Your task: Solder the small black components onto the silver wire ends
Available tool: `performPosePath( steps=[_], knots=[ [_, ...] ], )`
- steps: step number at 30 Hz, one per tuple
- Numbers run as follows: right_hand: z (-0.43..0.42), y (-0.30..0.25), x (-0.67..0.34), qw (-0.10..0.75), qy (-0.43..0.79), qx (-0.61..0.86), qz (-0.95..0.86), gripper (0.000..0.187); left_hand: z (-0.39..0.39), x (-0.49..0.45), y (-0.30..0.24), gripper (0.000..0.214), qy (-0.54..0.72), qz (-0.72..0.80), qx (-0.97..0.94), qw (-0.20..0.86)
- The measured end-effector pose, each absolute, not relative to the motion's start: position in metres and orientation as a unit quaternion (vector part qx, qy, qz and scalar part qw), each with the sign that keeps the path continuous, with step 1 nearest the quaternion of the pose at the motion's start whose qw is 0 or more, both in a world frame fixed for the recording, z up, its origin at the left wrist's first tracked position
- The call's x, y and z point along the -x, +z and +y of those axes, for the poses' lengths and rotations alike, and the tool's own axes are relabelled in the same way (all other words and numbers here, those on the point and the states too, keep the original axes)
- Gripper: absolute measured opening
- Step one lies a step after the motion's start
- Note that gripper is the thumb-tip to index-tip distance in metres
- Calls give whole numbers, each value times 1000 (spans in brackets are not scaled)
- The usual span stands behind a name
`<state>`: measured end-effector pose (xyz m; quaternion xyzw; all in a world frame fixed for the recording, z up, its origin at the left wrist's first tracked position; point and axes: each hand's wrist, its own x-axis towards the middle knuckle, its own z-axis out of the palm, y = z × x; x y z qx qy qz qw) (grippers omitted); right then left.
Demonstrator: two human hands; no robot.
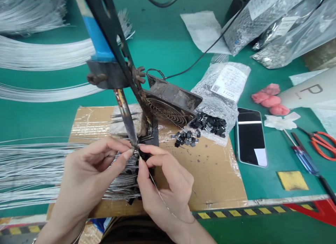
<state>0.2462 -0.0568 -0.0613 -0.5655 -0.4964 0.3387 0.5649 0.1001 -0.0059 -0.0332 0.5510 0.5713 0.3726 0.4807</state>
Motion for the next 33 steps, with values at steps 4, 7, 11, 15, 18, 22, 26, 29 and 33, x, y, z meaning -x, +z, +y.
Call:
performPosePath(
  steps=[4,7,11,15,18,22,26,29,33],
  knots=[
    [-56,-61,-246,571,332,565,-494,21,-8,-98,-31,17,371,570,-555,478],
    [-57,-61,-246,574,333,557,-499,23,-9,-98,-31,16,371,569,-554,482],
    [-57,-62,-246,578,328,556,-499,24,-9,-98,-32,15,369,573,-556,476],
    [-57,-62,-246,578,332,554,-499,26,-9,-99,-32,15,366,570,-554,485],
    [-57,-63,-246,581,335,551,-497,26,-8,-99,-33,16,360,569,-553,491],
    [-55,-64,-246,586,321,547,-504,26,-8,-98,-35,15,365,567,-552,491],
    [-55,-64,-245,590,321,545,-502,25,-9,-97,-35,17,373,562,-554,488],
    [-55,-63,-245,592,321,544,-500,25,-9,-97,-35,18,375,560,-561,481],
    [-55,-63,-245,593,315,544,-502,25,-8,-98,-36,18,381,555,-564,478]
  ],
)
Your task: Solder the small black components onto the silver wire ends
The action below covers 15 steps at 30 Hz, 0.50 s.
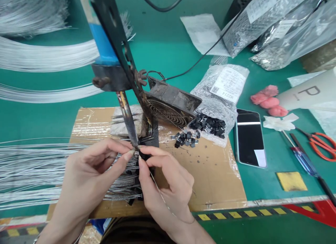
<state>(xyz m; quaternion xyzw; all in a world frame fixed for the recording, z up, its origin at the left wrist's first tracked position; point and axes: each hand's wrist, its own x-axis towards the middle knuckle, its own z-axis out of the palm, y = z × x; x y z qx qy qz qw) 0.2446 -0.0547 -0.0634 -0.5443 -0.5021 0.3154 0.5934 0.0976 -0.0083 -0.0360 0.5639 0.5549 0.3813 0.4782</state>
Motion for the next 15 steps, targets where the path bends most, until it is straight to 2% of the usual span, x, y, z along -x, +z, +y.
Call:
performPosePath(
  steps=[15],
  knots=[
    [-57,-67,-241,585,337,548,-494,23,-9,-95,-39,15,357,566,-565,483]
  ],
)
